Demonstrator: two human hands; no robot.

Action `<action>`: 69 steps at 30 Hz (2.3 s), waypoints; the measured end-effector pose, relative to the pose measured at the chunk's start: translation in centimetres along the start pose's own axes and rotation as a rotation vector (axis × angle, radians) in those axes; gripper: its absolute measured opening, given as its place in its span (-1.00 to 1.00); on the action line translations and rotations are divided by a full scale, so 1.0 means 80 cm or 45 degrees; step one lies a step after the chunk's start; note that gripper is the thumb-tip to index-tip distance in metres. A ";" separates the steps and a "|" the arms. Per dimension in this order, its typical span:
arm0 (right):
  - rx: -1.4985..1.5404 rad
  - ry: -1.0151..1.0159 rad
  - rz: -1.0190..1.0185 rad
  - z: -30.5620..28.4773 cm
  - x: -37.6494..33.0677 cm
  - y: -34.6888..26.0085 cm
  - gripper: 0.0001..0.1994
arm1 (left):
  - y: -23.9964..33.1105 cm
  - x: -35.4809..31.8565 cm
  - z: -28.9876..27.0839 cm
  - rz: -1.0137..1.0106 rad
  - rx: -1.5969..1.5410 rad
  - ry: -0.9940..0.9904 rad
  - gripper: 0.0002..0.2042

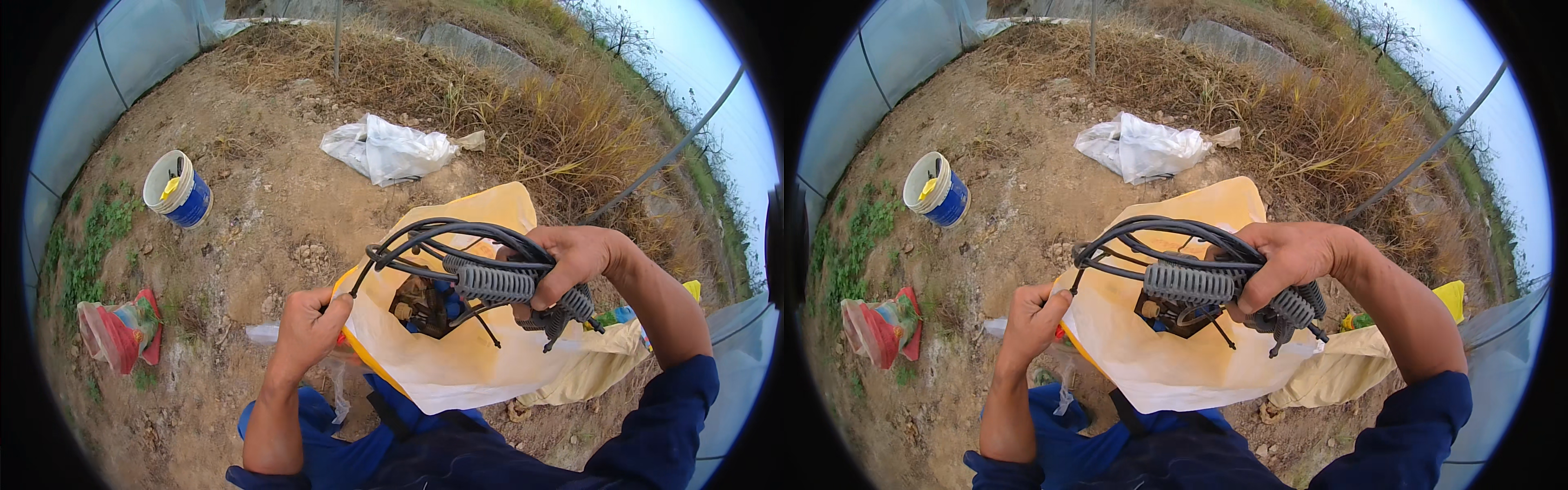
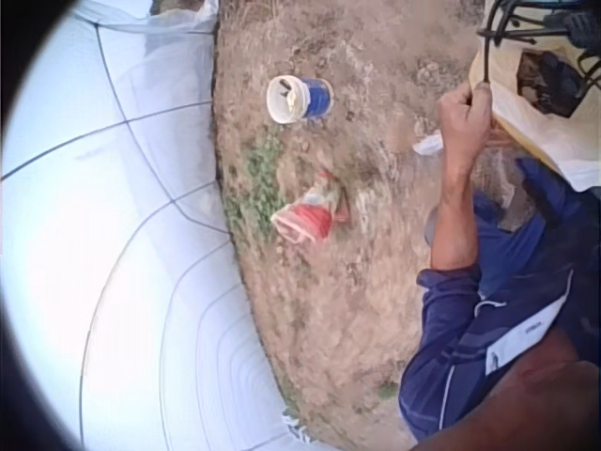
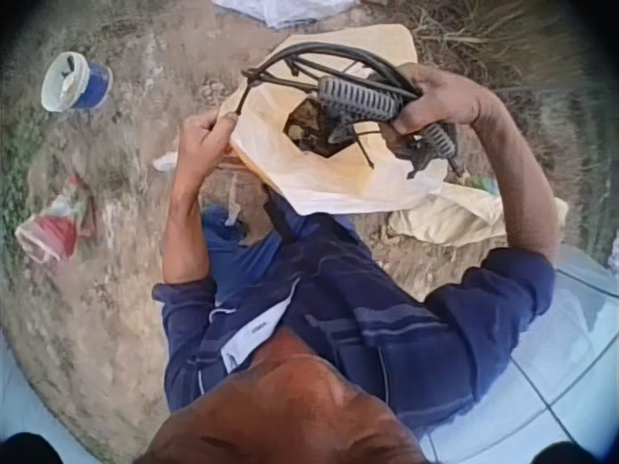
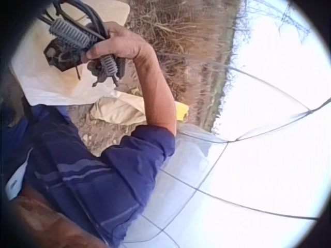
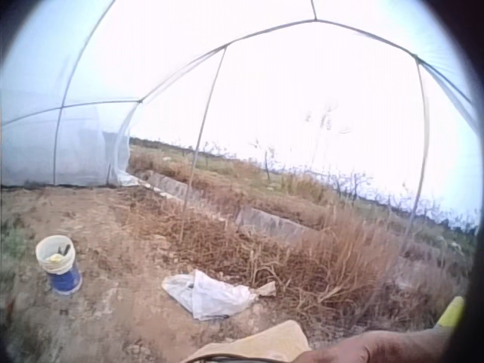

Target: The person walks through a greenhouse and retrieves irrigation components from a yellow bag. They sit on the ground and untangle black tubing with red and green drippers, then place the components back into the bag.

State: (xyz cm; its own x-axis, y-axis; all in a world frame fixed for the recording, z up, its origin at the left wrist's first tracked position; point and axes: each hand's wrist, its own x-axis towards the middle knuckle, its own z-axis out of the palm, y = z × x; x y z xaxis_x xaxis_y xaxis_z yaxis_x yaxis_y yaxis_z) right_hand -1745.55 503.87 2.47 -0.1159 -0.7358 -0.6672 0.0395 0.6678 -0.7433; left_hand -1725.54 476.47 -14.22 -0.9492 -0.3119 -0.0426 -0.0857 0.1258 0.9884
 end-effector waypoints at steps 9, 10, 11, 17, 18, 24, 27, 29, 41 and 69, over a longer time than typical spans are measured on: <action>0.313 -0.093 -0.511 0.063 -0.068 -0.048 -0.32 | -0.015 0.037 0.009 0.118 0.076 0.112 -0.59; 0.376 -0.143 -0.575 0.073 -0.062 -0.047 -0.30 | -0.012 0.039 0.007 0.114 0.069 0.093 -0.57; 0.439 -0.219 -0.654 0.084 -0.051 -0.048 -0.30 | -0.011 0.044 0.007 0.111 0.057 0.081 -0.54; 0.798 -0.383 -0.547 0.182 0.049 -0.032 -0.38 | 0.002 0.054 -0.001 0.259 -0.108 0.256 -0.47; 0.704 -0.391 -0.534 0.197 0.075 -0.031 -0.49 | -0.010 0.049 -0.015 0.232 -0.180 0.373 -0.47; 0.328 -0.063 -0.649 0.278 0.235 0.039 -0.73 | -0.107 -0.015 -0.160 -0.286 0.122 1.096 -0.48; 0.354 0.091 -0.650 0.315 0.288 0.069 -0.75 | -0.139 -0.109 -0.211 -0.324 -0.057 1.399 -0.57; 0.237 0.122 -0.738 0.330 0.306 0.079 -0.71 | -0.141 -0.168 -0.211 -0.372 -0.026 1.550 -0.57; -0.794 0.346 -0.474 0.433 0.462 0.216 -0.41 | -0.100 -0.314 -0.199 -0.348 0.261 1.842 -0.66; -1.510 -0.206 -0.798 0.473 0.550 0.402 -0.90 | -0.099 -0.468 -0.181 -0.438 -0.032 1.962 -0.72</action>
State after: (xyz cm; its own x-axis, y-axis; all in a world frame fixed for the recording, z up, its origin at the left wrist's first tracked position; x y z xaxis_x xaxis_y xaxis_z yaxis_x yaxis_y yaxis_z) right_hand -1711.86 488.70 -52.58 0.3226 -0.9001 -0.2930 -0.8600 -0.1494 -0.4879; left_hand -1684.97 473.54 -18.33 0.3218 -0.9427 -0.0885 -0.2036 -0.1602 0.9659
